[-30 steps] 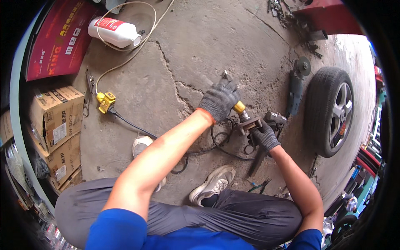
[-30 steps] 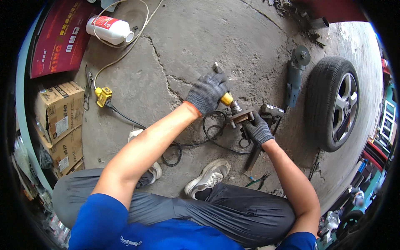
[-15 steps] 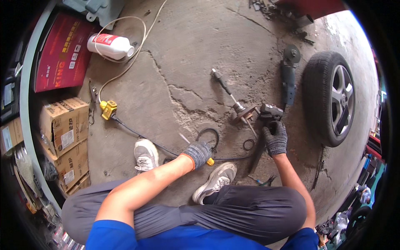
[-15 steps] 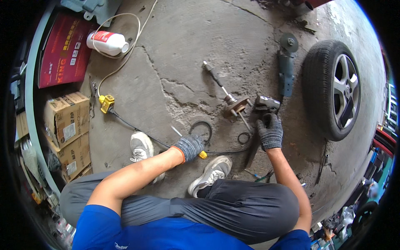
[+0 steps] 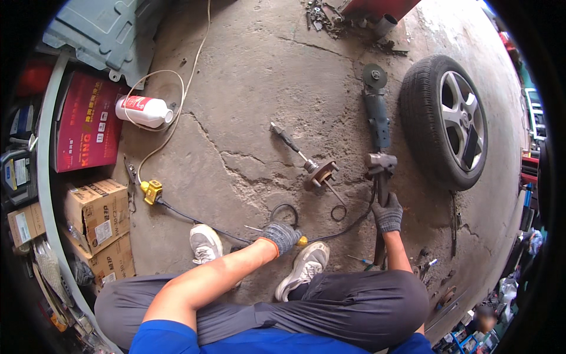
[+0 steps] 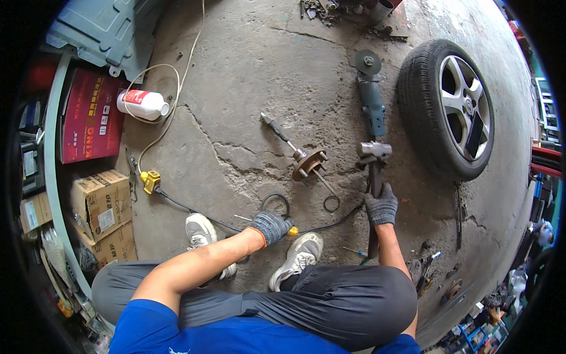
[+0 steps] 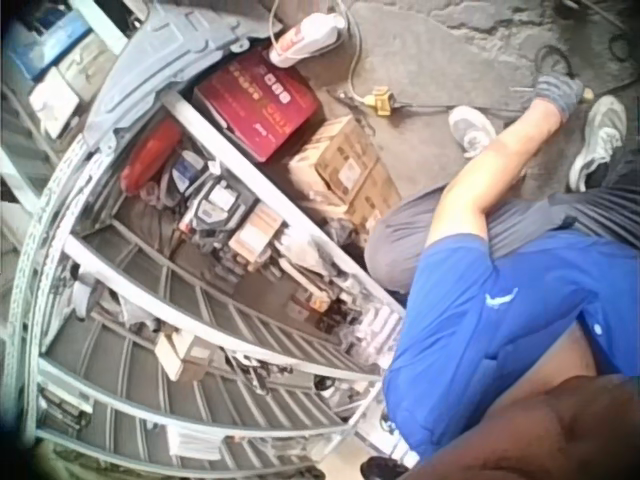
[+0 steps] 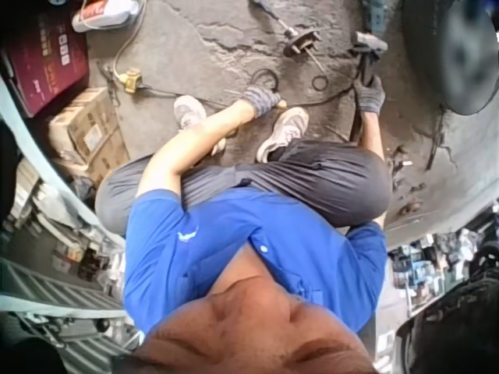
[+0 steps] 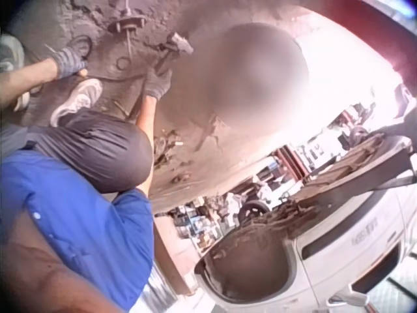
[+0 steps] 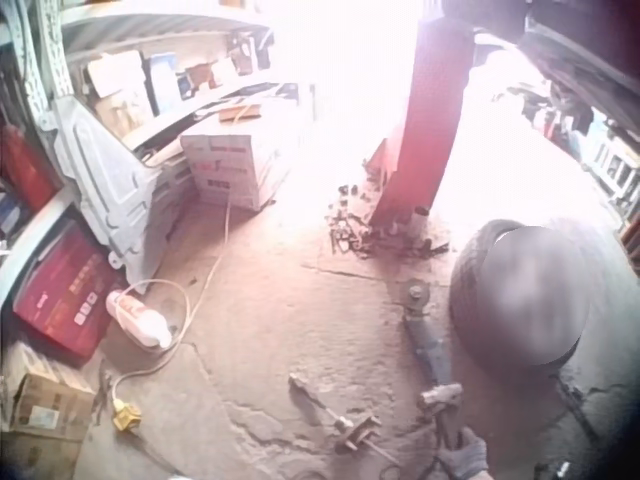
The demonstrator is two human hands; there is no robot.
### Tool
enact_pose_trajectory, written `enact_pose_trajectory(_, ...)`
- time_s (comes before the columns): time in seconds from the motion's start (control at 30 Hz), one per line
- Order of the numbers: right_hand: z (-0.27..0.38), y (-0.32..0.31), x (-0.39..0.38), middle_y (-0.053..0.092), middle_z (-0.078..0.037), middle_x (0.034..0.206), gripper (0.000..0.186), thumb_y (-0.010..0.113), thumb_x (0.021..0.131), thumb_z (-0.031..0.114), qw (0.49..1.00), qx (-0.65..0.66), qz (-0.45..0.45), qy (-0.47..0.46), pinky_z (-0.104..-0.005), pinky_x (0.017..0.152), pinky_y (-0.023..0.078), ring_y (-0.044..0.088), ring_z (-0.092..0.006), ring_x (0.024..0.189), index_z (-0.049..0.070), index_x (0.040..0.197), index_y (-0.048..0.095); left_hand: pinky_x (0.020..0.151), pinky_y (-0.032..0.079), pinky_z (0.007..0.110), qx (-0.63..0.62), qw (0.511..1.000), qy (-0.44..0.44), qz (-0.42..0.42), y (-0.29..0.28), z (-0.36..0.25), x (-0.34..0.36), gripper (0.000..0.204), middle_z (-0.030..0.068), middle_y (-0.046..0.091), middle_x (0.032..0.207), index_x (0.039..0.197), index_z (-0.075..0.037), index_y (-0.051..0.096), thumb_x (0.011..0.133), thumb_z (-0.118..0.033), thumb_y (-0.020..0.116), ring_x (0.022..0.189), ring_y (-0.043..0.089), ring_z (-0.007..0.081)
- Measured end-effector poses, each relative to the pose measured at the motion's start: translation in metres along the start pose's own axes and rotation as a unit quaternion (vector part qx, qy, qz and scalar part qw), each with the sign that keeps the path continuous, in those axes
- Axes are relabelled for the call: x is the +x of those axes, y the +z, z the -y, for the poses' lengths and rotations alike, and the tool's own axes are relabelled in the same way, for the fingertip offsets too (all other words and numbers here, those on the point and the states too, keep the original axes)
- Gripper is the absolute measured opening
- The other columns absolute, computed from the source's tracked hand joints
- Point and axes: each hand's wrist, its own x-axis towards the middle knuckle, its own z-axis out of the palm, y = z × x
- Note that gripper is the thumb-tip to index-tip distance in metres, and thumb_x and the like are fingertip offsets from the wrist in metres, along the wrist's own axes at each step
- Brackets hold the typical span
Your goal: The person uses an angle grinder to cut a metal car part, creating sparks. They then use a hammer and chisel to separate components and inspect the resulting pieces.
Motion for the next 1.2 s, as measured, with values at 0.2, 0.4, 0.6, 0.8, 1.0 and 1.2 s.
enact_pose_trajectory(0.2,-0.116,-0.010,-0.019,0.067,-0.020,0.083,0.040,0.074,0.067,0.024,0.996,0.038,-0.031,0.074,-0.0388,0.071,0.051,0.065,-0.0350,0.075,0.000,0.098,0.064,0.073,0.054,0.044,-0.012,0.986,0.137,0.097,-0.109,-0.036,-0.009,0.026,0.0159,0.071,0.087,0.098,-0.012,0.069,0.082,-0.032,0.065,0.083,0.069,0.0334)
enact_pose_trajectory(0.4,-0.152,-0.004,-0.021,0.069,-0.021,0.094,0.048,0.075,0.066,0.025,0.990,-0.055,-0.005,0.130,-0.0404,0.078,0.052,0.066,-0.0363,0.084,0.000,0.105,0.064,0.082,0.053,0.037,-0.284,0.940,0.166,-0.091,-0.279,0.046,-0.031,0.036,0.0121,0.071,0.095,0.111,-0.008,0.066,0.081,-0.027,0.075,0.089,0.067,0.0234)
enact_pose_trajectory(0.6,-0.152,0.024,-0.021,0.065,-0.025,0.109,0.064,0.076,0.068,0.031,0.989,-0.103,-0.028,0.101,-0.0438,0.087,0.051,0.063,-0.0412,0.100,-0.001,0.121,0.057,0.084,0.049,0.033,-0.021,0.935,-0.131,-0.328,-0.398,0.165,-0.031,0.048,0.0113,0.070,0.096,0.111,-0.007,0.066,0.076,-0.037,0.081,0.088,0.064,0.0205)
enact_pose_trajectory(0.8,-0.152,0.027,-0.016,0.056,-0.030,0.125,0.078,0.074,0.073,0.037,0.981,-0.139,0.017,0.136,-0.0427,0.099,0.044,0.054,-0.0426,0.117,-0.007,0.131,0.047,0.091,0.051,0.040,0.064,0.736,-0.331,-0.587,-0.466,0.237,-0.030,0.051,0.0164,0.067,0.114,0.111,-0.013,0.069,0.077,-0.052,0.070,0.110,0.062,0.0333)
enact_pose_trajectory(1.0,-0.105,0.001,-0.010,0.045,-0.032,0.139,0.092,0.070,0.074,0.052,0.942,-0.223,0.121,0.220,-0.0404,0.108,0.039,0.044,-0.0409,0.130,-0.009,0.137,0.042,0.082,0.052,0.044,0.252,0.650,-0.145,-0.702,-0.448,0.252,-0.031,0.037,0.0181,0.067,0.104,0.104,-0.009,0.066,0.078,-0.035,0.071,0.098,0.063,0.0355)
enact_pose_trajectory(1.2,-0.061,-0.018,-0.002,0.056,-0.026,0.125,0.068,0.073,0.077,0.041,0.970,-0.239,-0.001,0.056,-0.0438,0.100,0.044,0.053,-0.0398,0.118,0.000,0.128,0.054,0.082,0.055,0.038,-0.071,0.928,0.018,-0.365,-0.341,0.119,-0.053,0.043,0.0164,0.069,0.098,0.115,-0.005,0.059,0.082,-0.028,0.076,0.091,0.069,0.0310)
